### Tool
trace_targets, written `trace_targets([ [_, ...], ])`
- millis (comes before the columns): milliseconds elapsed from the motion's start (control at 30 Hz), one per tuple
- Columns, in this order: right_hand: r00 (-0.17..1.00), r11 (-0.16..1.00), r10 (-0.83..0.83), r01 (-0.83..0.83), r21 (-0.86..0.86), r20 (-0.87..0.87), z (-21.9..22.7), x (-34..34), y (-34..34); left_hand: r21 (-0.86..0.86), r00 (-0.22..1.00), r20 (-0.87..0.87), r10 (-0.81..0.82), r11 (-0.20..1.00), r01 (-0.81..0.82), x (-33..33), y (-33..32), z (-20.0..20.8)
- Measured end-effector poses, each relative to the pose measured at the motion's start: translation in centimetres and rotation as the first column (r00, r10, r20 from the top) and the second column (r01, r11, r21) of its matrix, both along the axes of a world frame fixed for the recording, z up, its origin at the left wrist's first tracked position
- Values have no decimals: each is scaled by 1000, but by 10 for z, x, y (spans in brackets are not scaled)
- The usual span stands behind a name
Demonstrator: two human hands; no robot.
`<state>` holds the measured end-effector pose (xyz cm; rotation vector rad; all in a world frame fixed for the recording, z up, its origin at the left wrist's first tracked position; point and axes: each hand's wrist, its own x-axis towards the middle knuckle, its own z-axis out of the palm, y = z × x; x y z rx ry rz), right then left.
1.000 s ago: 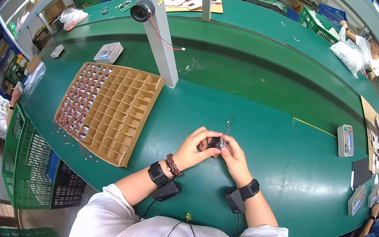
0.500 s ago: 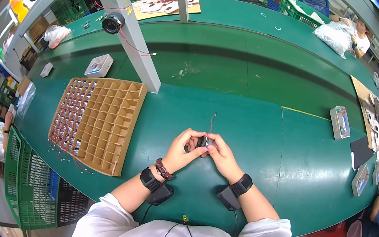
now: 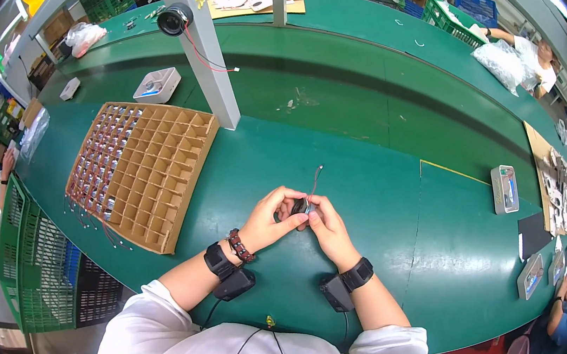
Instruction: The person picks up a speaker from a tray, places it into a plastic housing, and connects its wires to a circuit board before setting the unit aside and repeating the process.
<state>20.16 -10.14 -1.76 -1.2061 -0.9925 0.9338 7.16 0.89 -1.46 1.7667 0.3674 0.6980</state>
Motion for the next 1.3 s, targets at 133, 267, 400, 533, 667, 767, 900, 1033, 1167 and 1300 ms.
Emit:
trace_targets([
  [133,1000,1000,-16,16,-11,26,0,0,-1,-3,1000,-3,-6,1000,6,0,-1,1],
  [267,998,1000,-14,14,-6,67,0,0,-2,-25,999,-37,-10,1000,9,-1,-1,1],
  [400,1000,1000,3,-2,-26,15,-4,0,-1,-51,999,-46,-16,999,14,-1,-1,0],
  [533,1000,1000,-6,6,-27,24,-3,0,-1,-46,999,-46,-11,999,9,-1,-2,2],
  [667,999,1000,3,-1,-21,50,-1,0,-1,-40,999,-49,-11,999,9,-1,-1,3],
  [767,999,1000,7,-6,-29,39,-1,0,-1,-41,999,-48,-15,999,13,-1,-1,3],
  [900,999,999,0,2,-36,53,2,-2,-2,-49,999,-44,-18,999,16,-1,-2,3],
  [1033,998,999,-5,8,-43,68,3,-2,-2,-44,999,-39,-24,999,22,-1,-1,2],
  [1167,997,999,-9,12,-51,76,3,-2,-1,-34,999,-37,-23,999,22,-2,-1,1],
  [1300,998,999,-3,6,-46,65,1,-1,-1,-22,999,-37,-22,1000,21,-1,-1,2],
])
